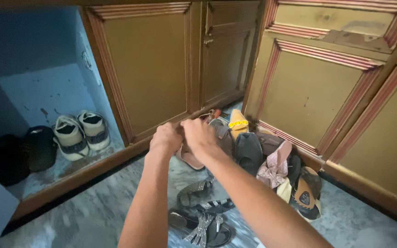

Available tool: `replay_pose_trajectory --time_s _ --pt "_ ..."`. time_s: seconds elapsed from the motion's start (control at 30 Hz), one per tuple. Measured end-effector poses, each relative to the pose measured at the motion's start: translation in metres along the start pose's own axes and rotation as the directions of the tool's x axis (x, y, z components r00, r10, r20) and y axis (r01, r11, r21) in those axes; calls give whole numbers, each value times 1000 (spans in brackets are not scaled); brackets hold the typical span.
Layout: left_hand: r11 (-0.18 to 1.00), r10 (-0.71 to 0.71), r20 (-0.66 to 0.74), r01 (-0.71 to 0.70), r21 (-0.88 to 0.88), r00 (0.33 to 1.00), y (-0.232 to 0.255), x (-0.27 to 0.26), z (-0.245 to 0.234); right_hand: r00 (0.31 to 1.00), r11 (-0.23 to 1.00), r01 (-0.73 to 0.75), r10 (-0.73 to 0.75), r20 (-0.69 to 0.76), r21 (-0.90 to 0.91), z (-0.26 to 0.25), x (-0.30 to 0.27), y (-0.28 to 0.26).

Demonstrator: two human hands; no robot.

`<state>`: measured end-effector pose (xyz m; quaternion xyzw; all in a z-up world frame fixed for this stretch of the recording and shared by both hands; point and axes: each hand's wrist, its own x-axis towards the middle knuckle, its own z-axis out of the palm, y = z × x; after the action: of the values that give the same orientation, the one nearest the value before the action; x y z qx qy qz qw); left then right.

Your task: The person wipes several pairs of shoes with a cloth, handling each shoe individually and placing them into an open cabinet. The task includes wiping the exterior surfaces of sandals and sneakers and arranging them inside the cabinet.

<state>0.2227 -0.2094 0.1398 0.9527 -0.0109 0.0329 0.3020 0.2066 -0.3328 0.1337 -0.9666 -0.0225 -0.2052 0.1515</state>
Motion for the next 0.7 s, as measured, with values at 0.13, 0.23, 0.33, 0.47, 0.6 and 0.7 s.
replay_pose_trajectory --time_s 0.13,0.23,0.33,0.47,0.6,0.7 --pt "998 -12 50 15 -66 999 5 2 27 1000 1000 -2 3 -26 20 -2 -9 20" --pt "995 82 53 -79 -57 995 13 -2 58 998 999 -42 42 50 -1 -6 -21 42" --pt "979 197 68 -192 -71 978 11 -5 86 993 992 -103 107 49 -78 -3 -37 60" --pt "990 111 89 -102 -98 990 8 -23 134 988 991 -135 136 71 -27 14 -63 89" --pt "980 176 250 -145 -138 952 -9 -50 171 974 987 -152 158 165 -54 40 -95 116" --pt "946 317 247 -323 -17 916 -20 -71 190 955 984 -167 178 236 -67 57 -119 131"
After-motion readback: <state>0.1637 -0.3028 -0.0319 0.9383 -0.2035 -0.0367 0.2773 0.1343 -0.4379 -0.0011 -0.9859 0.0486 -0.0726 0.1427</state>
